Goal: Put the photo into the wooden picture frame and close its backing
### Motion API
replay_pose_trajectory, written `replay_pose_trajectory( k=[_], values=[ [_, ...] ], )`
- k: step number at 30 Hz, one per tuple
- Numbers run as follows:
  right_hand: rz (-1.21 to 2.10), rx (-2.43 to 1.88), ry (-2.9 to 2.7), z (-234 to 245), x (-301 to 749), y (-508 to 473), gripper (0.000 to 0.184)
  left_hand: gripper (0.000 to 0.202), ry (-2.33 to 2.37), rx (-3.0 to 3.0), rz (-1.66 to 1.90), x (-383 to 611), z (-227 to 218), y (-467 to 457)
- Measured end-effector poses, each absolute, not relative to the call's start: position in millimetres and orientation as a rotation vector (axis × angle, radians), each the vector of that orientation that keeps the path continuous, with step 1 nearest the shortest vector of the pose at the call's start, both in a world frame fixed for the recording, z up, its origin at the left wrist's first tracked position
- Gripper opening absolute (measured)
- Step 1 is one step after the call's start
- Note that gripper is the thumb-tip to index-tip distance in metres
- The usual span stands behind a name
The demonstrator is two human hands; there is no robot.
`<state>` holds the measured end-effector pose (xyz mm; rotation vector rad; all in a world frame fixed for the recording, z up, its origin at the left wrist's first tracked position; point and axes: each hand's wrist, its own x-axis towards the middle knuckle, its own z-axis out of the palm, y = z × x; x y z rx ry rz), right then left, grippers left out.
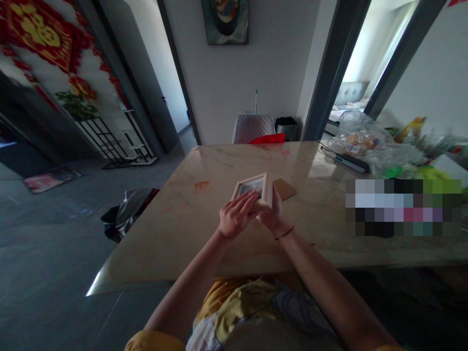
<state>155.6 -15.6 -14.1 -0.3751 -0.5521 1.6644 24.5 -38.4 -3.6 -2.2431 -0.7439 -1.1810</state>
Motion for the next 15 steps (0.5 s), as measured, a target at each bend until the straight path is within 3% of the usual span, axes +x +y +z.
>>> replay_pose_trajectory(
  k=[10, 15],
  values=[
    [1.816, -0.378, -0.566, -14.1, 159.2, -8.9, 0.056, 0.036, -0.981, -2.505, -1.242, 19.3, -8.2, -37.0],
    [1.82, -0.352, -0.647, -11.5, 160.3, -10.1, 0.066, 0.044, -1.044, -2.618, -1.282, 23.7, -6.2, -31.6]
  ],
)
